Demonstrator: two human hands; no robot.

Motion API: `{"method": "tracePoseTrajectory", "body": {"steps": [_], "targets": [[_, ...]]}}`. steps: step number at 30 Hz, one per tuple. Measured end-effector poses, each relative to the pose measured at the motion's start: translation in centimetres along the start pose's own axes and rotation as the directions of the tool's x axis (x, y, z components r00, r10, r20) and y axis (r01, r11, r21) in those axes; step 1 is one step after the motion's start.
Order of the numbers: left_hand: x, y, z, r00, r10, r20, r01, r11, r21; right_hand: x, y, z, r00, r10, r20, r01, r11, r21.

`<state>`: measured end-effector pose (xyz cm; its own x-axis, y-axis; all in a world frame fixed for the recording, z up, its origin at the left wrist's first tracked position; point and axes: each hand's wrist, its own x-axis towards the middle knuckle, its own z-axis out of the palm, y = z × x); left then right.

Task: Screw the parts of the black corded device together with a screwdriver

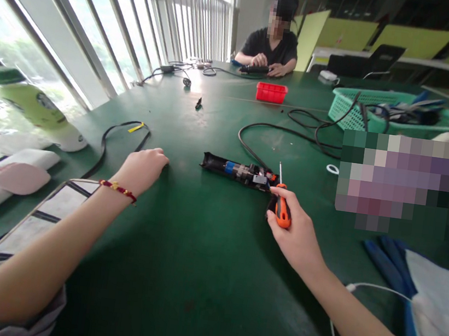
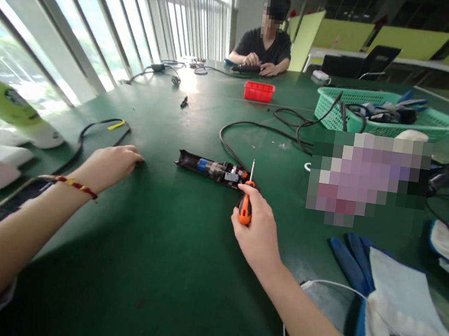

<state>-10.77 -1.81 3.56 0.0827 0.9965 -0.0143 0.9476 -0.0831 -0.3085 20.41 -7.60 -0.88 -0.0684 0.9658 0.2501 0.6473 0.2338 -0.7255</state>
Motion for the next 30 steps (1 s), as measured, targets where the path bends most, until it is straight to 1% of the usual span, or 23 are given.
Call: {"method": "tracePoseTrajectory", "body": {"steps": [3, 5, 8, 11, 15, 17, 19, 22, 24, 26, 28, 30], "targets": [[-0.5, 1.7, -0.9, 1.000, -0.024, -0.003, 0.024, 0.999, 0.025, 0.0, -0.1, 0.0, 1.000, 0.003, -0.001, -0.003, 1.000, 0.015], [-0.7, 2.5, -1.1, 0.999, -0.052, -0.008, 0.052, 0.997, 0.051, 0.0, -0.2, -0.1, 1.000, 0.001, 0.002, -0.001, 1.000, 0.029], [-0.8, 2.9, -1.0, 0.997, -0.075, -0.036, 0.077, 0.993, 0.086, 0.0, -0.3, -0.1, 1.000, -0.001, 0.011, 0.001, 0.999, 0.044], [-0.8, 3.2, -0.8, 0.995, -0.062, -0.083, 0.069, 0.994, 0.087, -0.1, -0.3, -0.1, 1.000, 0.004, 0.012, -0.005, 0.997, 0.078], [-1.2, 4.4, -0.9, 0.993, 0.004, -0.115, 0.002, 0.999, 0.051, -0.3, -0.3, 0.0, 0.999, -0.028, 0.039, 0.022, 0.989, 0.149], [-1.7, 5.7, -1.0, 0.988, 0.065, -0.142, -0.064, 0.998, 0.016, -0.4, -0.4, 0.0, 0.996, -0.054, 0.072, 0.040, 0.982, 0.185], [-2.4, 7.2, -1.1, 0.970, 0.153, -0.192, -0.162, 0.986, -0.036, -0.6, -0.7, 0.0, 0.991, -0.075, 0.110, 0.050, 0.975, 0.219], [-3.1, 9.4, -1.0, 0.912, 0.293, -0.287, -0.343, 0.929, -0.142, -0.7, -1.0, -0.1, 0.981, -0.113, 0.156, 0.071, 0.965, 0.253], [-3.4, 10.4, -0.7, 0.878, 0.326, -0.350, -0.424, 0.870, -0.252, -0.8, -1.2, 0.0, 0.974, -0.143, 0.173, 0.097, 0.963, 0.251], [-3.4, 10.9, -0.4, 0.874, 0.281, -0.397, -0.443, 0.797, -0.410, -0.8, -1.2, 0.0, 0.971, -0.160, 0.177, 0.116, 0.965, 0.236], [-3.2, 11.0, -0.3, 0.886, 0.186, -0.425, -0.423, 0.698, -0.577, -0.9, -1.3, 0.1, 0.972, -0.164, 0.170, 0.124, 0.967, 0.224], [-2.9, 11.0, -0.4, 0.884, 0.092, -0.459, -0.415, 0.606, -0.679, -0.9, -1.3, 0.1, 0.972, -0.166, 0.168, 0.128, 0.968, 0.217]]}}
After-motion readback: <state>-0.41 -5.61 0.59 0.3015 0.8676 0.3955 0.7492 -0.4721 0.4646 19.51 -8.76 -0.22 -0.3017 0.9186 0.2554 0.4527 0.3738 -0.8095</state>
